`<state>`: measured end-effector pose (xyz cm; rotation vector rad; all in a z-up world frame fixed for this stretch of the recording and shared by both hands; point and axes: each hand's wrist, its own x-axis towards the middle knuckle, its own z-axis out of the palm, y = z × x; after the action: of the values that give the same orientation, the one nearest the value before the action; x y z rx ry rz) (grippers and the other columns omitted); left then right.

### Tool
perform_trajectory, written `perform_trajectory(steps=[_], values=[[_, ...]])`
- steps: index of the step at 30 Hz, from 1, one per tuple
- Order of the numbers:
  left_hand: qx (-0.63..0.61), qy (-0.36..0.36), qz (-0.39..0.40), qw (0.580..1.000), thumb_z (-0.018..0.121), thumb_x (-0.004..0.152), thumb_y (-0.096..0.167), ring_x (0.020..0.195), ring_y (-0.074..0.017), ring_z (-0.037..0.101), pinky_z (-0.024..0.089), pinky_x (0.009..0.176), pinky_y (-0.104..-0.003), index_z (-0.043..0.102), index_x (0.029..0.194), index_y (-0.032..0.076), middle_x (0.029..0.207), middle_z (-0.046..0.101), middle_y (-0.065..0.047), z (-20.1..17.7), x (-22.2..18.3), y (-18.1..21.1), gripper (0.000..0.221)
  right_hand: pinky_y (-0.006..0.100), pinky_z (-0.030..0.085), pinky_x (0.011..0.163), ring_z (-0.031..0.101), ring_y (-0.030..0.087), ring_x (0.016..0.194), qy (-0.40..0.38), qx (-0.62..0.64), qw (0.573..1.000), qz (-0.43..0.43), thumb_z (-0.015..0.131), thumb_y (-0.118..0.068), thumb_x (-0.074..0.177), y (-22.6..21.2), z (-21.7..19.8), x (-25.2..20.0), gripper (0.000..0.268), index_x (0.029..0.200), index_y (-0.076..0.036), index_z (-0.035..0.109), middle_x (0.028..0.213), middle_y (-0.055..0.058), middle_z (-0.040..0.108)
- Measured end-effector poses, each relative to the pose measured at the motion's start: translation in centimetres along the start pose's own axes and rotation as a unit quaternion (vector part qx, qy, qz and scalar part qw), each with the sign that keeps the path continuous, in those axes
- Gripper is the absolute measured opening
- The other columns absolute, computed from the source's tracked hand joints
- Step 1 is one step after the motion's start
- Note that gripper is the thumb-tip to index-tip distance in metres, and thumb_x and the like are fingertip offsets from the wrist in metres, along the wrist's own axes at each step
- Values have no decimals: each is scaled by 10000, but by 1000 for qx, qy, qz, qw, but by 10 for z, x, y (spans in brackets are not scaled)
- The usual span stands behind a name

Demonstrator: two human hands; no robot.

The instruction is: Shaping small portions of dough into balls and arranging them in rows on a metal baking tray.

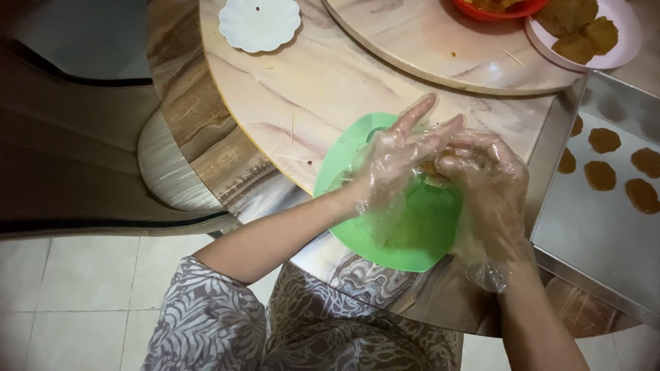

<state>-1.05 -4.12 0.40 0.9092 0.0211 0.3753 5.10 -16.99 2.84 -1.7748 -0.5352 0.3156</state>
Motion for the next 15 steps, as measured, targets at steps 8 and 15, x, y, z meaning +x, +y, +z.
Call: perform_trajectory(steps=[8, 15], values=[[-211, -3, -67, 975, 486, 964, 329, 1203, -353, 608, 488, 1046, -484, 218, 1623, 87, 1454, 499, -288, -8, 1, 1, 751, 311, 642, 721, 668, 198, 915, 31, 49, 997, -56, 783, -141, 894, 4, -1, -7, 331, 1183, -18, 678, 1044, 186, 666], [-295, -13, -182, 938, 87, 908, 857, 1510, -430, 190, 119, 1233, -592, 187, 1638, 153, 1634, 218, -275, -42, 21, -34, 1019, 415, 602, 876, 668, 349, 1079, 34, -5, 961, -273, 754, -135, 1025, 22, -13, 5, 270, 1184, 60, 656, 1141, 278, 641]])
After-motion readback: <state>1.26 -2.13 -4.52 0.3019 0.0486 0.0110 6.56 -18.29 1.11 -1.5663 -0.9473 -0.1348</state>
